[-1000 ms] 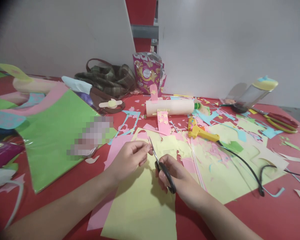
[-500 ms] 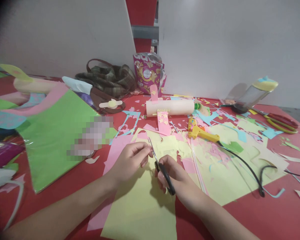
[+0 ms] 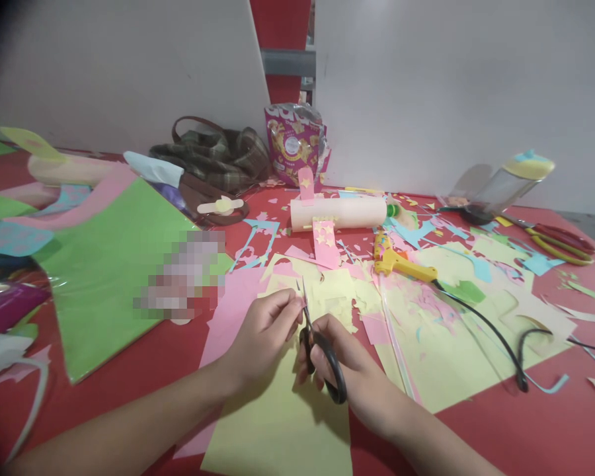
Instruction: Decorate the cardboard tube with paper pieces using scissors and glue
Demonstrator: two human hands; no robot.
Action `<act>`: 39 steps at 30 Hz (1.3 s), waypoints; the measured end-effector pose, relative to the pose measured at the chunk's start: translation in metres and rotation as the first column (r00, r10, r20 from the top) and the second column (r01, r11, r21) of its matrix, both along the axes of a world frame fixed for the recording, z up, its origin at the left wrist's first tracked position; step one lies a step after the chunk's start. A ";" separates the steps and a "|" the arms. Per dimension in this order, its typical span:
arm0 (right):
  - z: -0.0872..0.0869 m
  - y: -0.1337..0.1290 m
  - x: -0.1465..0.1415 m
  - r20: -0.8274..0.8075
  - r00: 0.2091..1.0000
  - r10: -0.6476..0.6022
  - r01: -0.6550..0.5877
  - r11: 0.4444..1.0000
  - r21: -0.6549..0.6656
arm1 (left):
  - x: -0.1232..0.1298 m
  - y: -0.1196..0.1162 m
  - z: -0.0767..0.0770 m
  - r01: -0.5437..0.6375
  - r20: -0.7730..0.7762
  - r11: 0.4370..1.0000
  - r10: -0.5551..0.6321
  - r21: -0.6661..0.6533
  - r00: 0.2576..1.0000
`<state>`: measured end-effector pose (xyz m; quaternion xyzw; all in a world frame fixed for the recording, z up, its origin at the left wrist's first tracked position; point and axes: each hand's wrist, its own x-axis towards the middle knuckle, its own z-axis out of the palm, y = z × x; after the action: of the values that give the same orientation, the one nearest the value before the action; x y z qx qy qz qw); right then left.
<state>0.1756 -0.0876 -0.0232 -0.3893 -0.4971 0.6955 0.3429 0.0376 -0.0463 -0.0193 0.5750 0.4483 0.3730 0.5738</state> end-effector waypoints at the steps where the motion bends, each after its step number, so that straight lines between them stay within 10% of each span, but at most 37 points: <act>1: 0.000 -0.001 -0.001 -0.004 1.000 -0.002 0.002 1.000 0.002 | 0.000 0.000 0.000 0.005 0.006 1.000 -0.005 -0.003 1.000; 13: 0.006 -0.005 -0.005 0.164 0.986 -0.017 0.013 1.000 0.027 | 0.001 -0.005 -0.004 0.002 -0.049 1.000 -0.001 0.013 0.999; 39: -0.003 -0.015 -0.005 0.380 0.922 -0.078 0.035 0.992 0.118 | -0.001 -0.007 -0.007 0.118 -0.390 0.864 0.096 0.490 0.916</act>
<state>0.1704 -0.1025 -0.0264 -0.5129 -0.5803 0.5676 0.2794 0.0367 -0.0536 -0.0266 0.7714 0.4397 0.3476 0.3014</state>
